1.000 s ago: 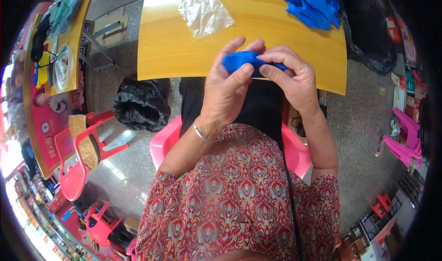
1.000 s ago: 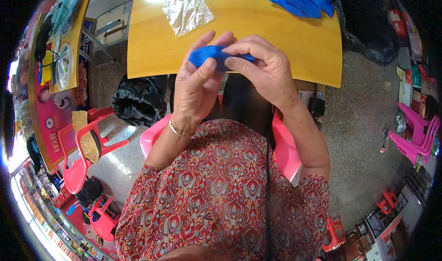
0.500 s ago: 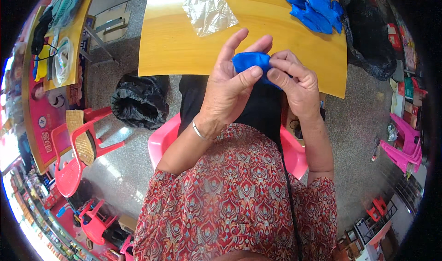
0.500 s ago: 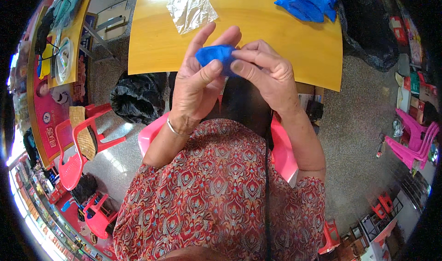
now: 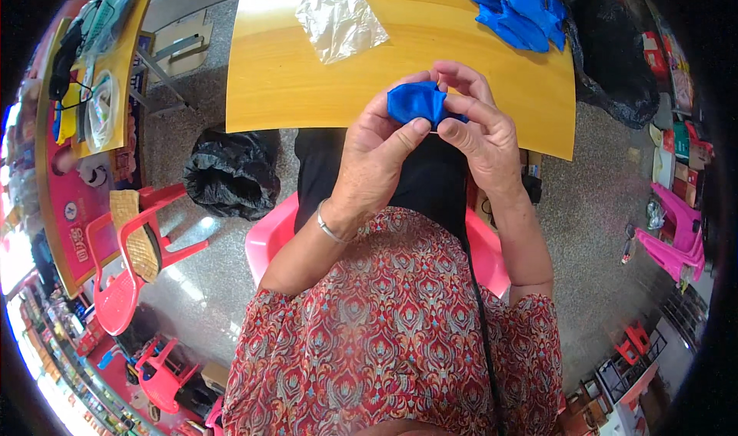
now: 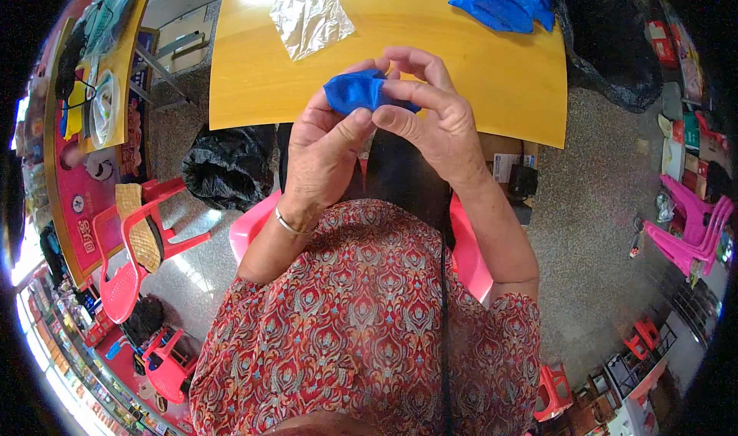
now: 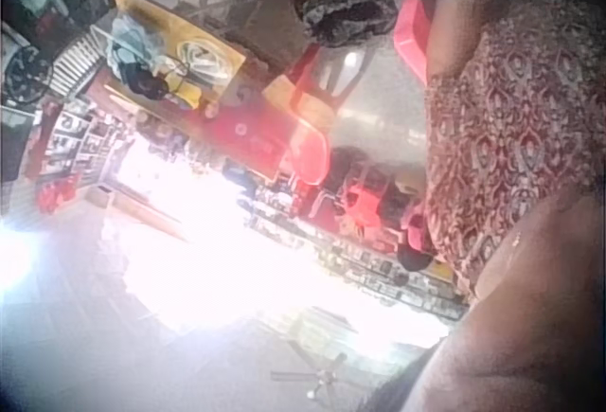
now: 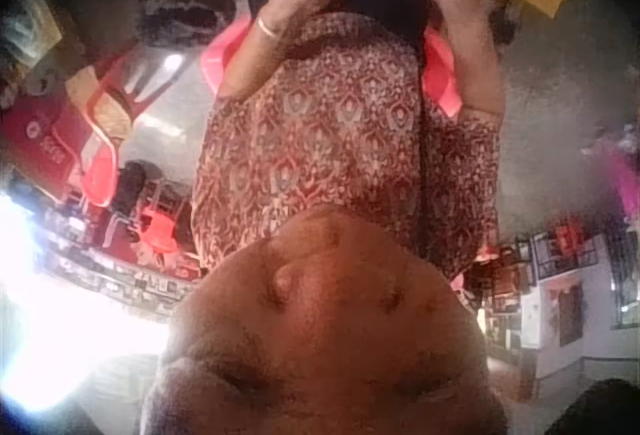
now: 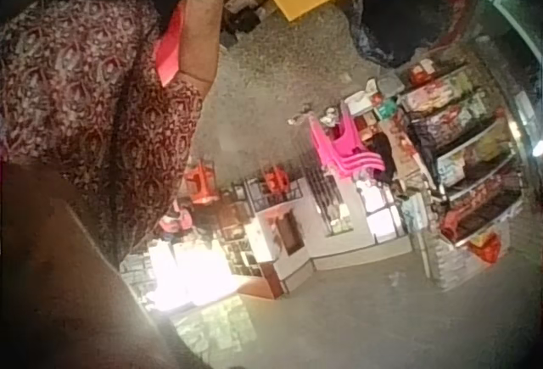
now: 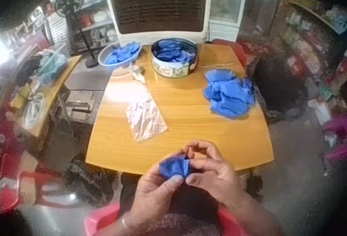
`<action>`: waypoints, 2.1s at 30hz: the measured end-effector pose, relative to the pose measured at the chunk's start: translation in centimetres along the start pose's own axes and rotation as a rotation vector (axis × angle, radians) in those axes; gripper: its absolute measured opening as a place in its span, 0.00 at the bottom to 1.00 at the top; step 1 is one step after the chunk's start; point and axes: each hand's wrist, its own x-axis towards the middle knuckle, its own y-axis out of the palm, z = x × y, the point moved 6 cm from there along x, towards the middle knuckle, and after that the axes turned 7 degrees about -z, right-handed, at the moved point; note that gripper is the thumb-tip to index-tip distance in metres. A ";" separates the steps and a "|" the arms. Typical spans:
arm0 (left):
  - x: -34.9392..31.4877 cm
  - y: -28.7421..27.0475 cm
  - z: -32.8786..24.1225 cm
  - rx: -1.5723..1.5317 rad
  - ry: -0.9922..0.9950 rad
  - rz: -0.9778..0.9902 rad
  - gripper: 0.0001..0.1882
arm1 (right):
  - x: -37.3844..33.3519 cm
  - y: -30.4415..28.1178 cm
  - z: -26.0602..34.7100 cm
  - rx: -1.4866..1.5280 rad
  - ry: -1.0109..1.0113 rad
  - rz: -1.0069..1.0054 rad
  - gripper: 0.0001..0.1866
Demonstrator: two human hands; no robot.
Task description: The person sits at a yellow table and repeatedly stuffs small, clear plastic bags containing a granular substance into blue fabric pouches. They fold and pinch the open ends of the pouches to secure the contents, then place the finished items into a metal tin on the table.
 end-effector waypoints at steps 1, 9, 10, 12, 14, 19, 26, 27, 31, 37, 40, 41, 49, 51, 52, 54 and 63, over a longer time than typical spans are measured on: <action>0.0 0.2 -0.4 0.027 0.013 0.026 0.24 | 0.1 0.0 0.1 -0.032 -0.021 -0.007 0.15; 0.2 -1.2 0.8 -0.017 -0.020 -0.120 0.18 | -0.2 1.0 -1.5 0.211 0.177 -0.109 0.13; 0.3 -1.4 1.2 -0.105 -0.035 -0.154 0.17 | -0.3 1.1 -1.7 0.250 0.212 -0.125 0.13; 0.2 -1.5 1.5 -0.078 0.005 -0.187 0.14 | -0.6 1.3 -2.0 0.329 0.280 -0.158 0.14; 0.1 -1.6 1.6 -0.042 0.043 -0.218 0.12 | -0.9 1.2 -2.2 0.424 0.302 -0.207 0.14; 0.5 -3.1 1.7 0.063 0.093 -0.249 0.07 | -0.9 0.6 -2.3 0.379 0.287 -0.260 0.14; 0.0 -2.6 1.5 0.072 -0.010 -0.210 0.05 | 0.4 0.1 -1.4 0.138 0.323 -0.091 0.14; -0.1 -2.5 1.6 0.082 -0.012 -0.210 0.05 | 0.4 0.5 -1.5 0.128 0.363 -0.032 0.14; -0.5 -2.4 1.8 0.171 -0.037 -0.215 0.06 | -0.1 0.5 -1.7 0.189 0.361 -0.083 0.11; -0.7 -2.3 3.3 0.264 -0.130 -0.223 0.10 | -0.4 -0.7 -3.1 0.117 0.333 -0.257 0.10; -0.5 -1.6 2.9 0.169 -0.135 -0.238 0.11 | -0.2 -0.7 -2.9 0.092 0.394 -0.176 0.11; -0.6 -1.7 2.8 0.158 -0.112 -0.234 0.11 | -0.1 -0.5 -2.8 0.077 0.366 -0.127 0.12; -0.6 -2.0 2.8 0.204 -0.034 -0.237 0.08 | -0.1 0.3 -1.9 -0.003 0.235 -0.076 0.09; -0.6 -1.7 2.9 0.193 -0.068 -0.227 0.09 | -0.2 0.0 -2.2 0.035 0.335 -0.114 0.08; -0.6 -1.6 3.1 0.190 -0.082 -0.224 0.10 | -0.3 -0.1 -2.4 0.056 0.383 -0.132 0.08; -0.7 -1.5 3.4 0.203 -0.089 -0.212 0.13 | -0.2 -0.5 -2.6 0.032 0.354 -0.144 0.08; -0.9 -1.4 3.7 0.203 -0.243 -0.115 0.19 | -0.6 -0.8 -3.9 0.326 0.503 -0.264 0.10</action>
